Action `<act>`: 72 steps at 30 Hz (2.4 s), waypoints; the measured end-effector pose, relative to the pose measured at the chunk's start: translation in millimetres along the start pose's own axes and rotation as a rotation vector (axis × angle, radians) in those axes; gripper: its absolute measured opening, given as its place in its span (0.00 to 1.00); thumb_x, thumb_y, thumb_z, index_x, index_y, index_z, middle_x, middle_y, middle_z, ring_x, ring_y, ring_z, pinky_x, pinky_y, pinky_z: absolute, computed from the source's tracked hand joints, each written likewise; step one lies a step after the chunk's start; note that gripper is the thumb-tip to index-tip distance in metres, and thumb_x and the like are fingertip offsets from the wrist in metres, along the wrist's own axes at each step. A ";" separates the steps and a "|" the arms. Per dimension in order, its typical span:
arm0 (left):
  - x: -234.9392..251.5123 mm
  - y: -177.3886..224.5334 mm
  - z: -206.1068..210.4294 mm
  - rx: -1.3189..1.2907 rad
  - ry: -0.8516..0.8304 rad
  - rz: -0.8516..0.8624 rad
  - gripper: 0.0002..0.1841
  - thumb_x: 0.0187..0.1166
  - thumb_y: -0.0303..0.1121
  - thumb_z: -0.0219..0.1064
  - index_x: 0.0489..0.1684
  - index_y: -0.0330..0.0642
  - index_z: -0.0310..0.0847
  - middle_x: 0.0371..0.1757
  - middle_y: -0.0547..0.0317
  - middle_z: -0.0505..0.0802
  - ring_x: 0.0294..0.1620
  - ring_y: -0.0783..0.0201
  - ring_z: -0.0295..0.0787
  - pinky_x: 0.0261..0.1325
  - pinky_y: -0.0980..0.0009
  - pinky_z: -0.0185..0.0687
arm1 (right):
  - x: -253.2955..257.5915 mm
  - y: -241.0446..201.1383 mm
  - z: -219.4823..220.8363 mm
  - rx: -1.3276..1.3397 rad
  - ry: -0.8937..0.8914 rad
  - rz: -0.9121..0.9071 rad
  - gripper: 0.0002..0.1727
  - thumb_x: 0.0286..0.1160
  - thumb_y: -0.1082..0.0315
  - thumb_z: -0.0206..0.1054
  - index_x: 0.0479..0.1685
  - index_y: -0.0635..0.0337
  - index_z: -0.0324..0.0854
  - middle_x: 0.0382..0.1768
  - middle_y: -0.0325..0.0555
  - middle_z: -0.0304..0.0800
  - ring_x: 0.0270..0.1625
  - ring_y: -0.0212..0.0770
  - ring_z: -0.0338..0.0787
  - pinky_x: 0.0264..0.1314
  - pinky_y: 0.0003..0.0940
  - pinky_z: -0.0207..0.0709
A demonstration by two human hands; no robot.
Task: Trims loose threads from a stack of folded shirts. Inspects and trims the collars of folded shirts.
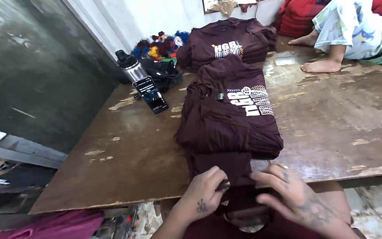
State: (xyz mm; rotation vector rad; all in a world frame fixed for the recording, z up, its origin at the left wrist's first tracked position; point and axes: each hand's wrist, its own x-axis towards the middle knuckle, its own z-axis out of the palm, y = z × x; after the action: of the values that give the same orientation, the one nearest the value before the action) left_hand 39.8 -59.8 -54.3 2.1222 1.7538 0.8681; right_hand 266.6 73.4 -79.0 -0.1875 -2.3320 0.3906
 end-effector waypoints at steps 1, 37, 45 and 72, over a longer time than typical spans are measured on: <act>4.9 5.2 0.7 0.030 0.047 0.013 0.09 0.82 0.30 0.61 0.37 0.34 0.84 0.30 0.49 0.89 0.30 0.57 0.88 0.34 0.61 0.85 | 8.0 0.5 12.9 -0.018 -0.007 0.004 0.30 0.86 0.37 0.52 0.65 0.50 0.84 0.43 0.46 0.90 0.44 0.43 0.91 0.49 0.41 0.85; 33.0 5.3 23.2 -0.039 -0.117 -0.076 0.20 0.76 0.30 0.62 0.64 0.35 0.86 0.53 0.48 0.93 0.44 0.56 0.92 0.47 0.59 0.88 | -26.5 35.5 23.6 0.282 0.004 0.211 0.11 0.81 0.68 0.60 0.35 0.63 0.85 0.34 0.53 0.92 0.45 0.49 0.92 0.57 0.40 0.82; 39.2 10.8 18.8 0.167 -0.143 0.091 0.16 0.74 0.26 0.63 0.57 0.40 0.91 0.47 0.51 0.96 0.40 0.51 0.97 0.35 0.53 0.89 | -30.9 38.7 31.4 0.345 0.099 0.176 0.15 0.85 0.66 0.56 0.34 0.65 0.82 0.33 0.55 0.89 0.45 0.47 0.91 0.63 0.37 0.80; 35.0 11.6 13.4 -0.050 -0.202 -0.117 0.21 0.77 0.29 0.61 0.67 0.32 0.83 0.56 0.44 0.93 0.47 0.53 0.93 0.51 0.55 0.87 | -15.7 42.4 24.3 0.353 -0.086 0.183 0.13 0.80 0.66 0.63 0.32 0.66 0.86 0.31 0.56 0.90 0.40 0.51 0.91 0.55 0.46 0.78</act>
State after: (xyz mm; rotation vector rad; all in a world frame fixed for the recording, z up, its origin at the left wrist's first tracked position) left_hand 60.3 -26.8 -48.7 1.9765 1.7147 0.6359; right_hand 261.4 104.0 -119.8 -0.2159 -2.2912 0.9073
